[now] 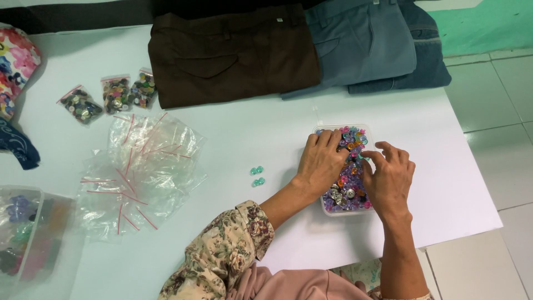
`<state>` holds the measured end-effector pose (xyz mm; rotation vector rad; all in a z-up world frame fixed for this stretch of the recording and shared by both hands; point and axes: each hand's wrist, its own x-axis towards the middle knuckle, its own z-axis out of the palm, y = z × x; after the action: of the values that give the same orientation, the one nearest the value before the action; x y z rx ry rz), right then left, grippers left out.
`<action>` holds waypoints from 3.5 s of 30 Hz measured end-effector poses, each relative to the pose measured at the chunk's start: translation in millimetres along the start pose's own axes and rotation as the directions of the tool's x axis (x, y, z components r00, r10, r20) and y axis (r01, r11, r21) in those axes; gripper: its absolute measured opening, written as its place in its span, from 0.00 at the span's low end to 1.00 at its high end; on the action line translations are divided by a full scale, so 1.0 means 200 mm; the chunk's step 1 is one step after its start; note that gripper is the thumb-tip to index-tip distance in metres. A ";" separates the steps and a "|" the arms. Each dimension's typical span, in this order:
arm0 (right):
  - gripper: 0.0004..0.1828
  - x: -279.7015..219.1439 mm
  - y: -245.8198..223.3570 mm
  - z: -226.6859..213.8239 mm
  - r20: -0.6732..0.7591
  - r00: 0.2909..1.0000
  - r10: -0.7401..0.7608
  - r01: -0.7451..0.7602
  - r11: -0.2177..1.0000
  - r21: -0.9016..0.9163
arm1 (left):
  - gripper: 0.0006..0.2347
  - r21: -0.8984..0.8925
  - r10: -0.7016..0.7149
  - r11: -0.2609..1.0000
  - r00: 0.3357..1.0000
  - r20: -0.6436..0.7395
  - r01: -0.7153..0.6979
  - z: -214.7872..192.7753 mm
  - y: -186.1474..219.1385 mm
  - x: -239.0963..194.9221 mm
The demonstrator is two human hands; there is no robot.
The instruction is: Sorting and packaging small plastic beads into resealable bags
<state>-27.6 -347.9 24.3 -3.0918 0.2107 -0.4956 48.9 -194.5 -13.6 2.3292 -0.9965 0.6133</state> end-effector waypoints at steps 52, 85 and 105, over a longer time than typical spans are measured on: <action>0.09 -0.36 -0.87 0.12 -0.181 0.932 -0.315 0.361 0.738 0.571 | 0.07 0.015 -0.329 0.944 0.944 -0.028 0.330 -0.63 -0.28 -0.90; 0.15 -0.53 -0.56 -0.21 -0.265 0.935 -0.237 0.356 0.638 0.683 | 0.06 -0.114 -0.081 0.992 0.980 -0.184 0.061 -0.76 -0.04 -0.50; 0.05 -0.16 0.11 0.01 -0.121 0.992 -0.030 0.040 0.996 0.085 | 0.04 0.097 -0.037 0.995 0.990 0.139 0.024 0.06 0.24 0.13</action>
<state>-59.9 -364.5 11.5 -2.9884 0.1320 -0.6733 31.6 -244.3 6.8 2.4960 -1.0115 0.5003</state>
